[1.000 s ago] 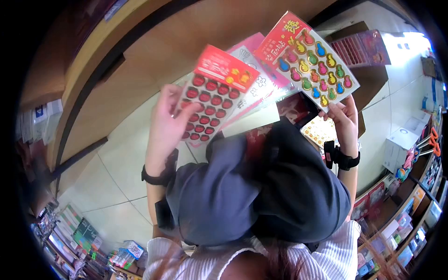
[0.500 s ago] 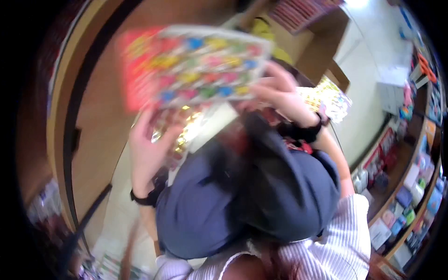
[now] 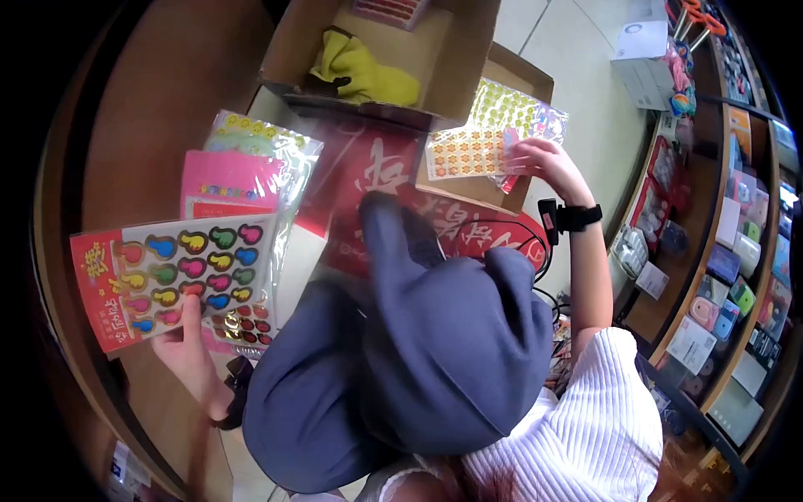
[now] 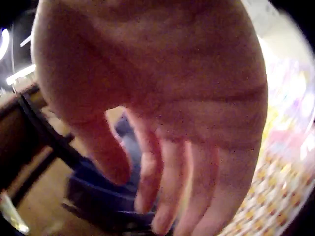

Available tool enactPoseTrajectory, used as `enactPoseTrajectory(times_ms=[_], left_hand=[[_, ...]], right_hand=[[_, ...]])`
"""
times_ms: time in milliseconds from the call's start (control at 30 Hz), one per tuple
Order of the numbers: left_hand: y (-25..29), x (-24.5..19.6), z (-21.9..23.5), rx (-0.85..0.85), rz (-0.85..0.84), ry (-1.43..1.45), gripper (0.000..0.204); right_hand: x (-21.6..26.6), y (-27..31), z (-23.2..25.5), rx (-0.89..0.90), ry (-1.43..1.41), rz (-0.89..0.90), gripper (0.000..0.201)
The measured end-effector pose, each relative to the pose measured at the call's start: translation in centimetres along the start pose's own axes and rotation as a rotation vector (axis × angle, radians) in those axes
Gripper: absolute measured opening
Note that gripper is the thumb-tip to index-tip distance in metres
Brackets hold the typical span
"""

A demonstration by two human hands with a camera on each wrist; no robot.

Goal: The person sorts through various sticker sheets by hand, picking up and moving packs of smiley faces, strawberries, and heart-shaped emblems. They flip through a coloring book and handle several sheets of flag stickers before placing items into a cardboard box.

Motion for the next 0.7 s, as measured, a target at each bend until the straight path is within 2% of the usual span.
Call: enactPoseTrajectory(times_ms=[33,67,100,167,233,267,300,367,400,433,500,533,567,633,667,700], left_hand=[[-0.2,0.0,0.0,-0.033,0.055,-0.039,0.022],[-0.3,0.2,-0.2,-0.06,0.005,0.004,0.023],[-0.4,0.4,-0.2,-0.055,0.004,0.001,0.023],[-0.6,0.1,-0.2,-0.069,-0.025,-0.022,0.024],[-0.3,0.0,-0.4,-0.072,-0.01,-0.048,0.025],[-0.2,0.2,-0.2,-0.057,-0.016,-0.051,0.024],[-0.2,0.4,-0.2,-0.043,-0.025,-0.052,0.023],[-0.1,0.5,0.0,-0.038,-0.062,-0.042,0.023],[-0.1,0.3,-0.1,-0.039,-0.092,-0.036,0.022],[-0.1,0.1,-0.3,-0.038,-0.091,-0.036,0.022],[0.2,-0.6,-0.7,0.0,-0.101,0.041,0.023],[0.2,-0.6,-0.6,0.0,-0.102,0.038,0.023],[0.2,-0.5,-0.7,-0.011,-0.095,0.039,0.024],[0.1,-0.6,-0.9,-0.022,-0.091,0.043,0.025],[0.1,-0.7,-1.1,-0.008,-0.061,0.069,0.026],[0.1,-0.9,-1.3,0.007,-0.029,0.093,0.026]], right_hand=[[-2.0,-0.7,2.3,-0.194,0.078,-0.036,0.023],[-5.1,-1.8,5.0,-0.275,0.06,-0.13,0.025],[-5.7,-1.6,4.9,-0.28,0.001,-0.176,0.027],[-6.4,-1.9,4.5,-0.312,-0.074,-0.139,0.031],[-6.5,-2.3,3.5,-0.333,-0.037,-0.14,0.038],[-5.9,-2.2,1.9,-0.419,0.072,-0.153,0.048],[-6.5,-2.8,2.0,-0.421,0.184,-0.16,0.055],[-7.5,-3.7,2.6,-0.56,0.273,0.041,0.054],[-7.5,-3.8,3.1,-0.715,0.294,0.14,0.06],[-7.7,-3.7,3.8,-0.715,0.294,0.139,0.06],[-7.6,-2.9,5.3,-1.149,0.731,0.035,0.066],[-8.5,-3.1,6.5,-1.198,0.69,-0.036,0.071],[-9.2,-3.4,7.8,-1.186,0.717,-0.185,0.064],[-7.9,-2.2,7.7,-0.713,0.006,-0.06,0.051],[-9.4,-3.1,8.9,-0.808,-0.022,0.003,0.034],[-9.5,-3.2,8.7,-0.807,-0.024,-0.002,0.034]])
Point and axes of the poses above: each hand's wrist, its own y-axis away from the middle knuckle, its own z-axis out of the back of the hand, x = y × z, the point moved 2 cm from there along -y, towards the middle knuckle, and after that the axes turned 10 degrees about x, right-handed, at the moved point
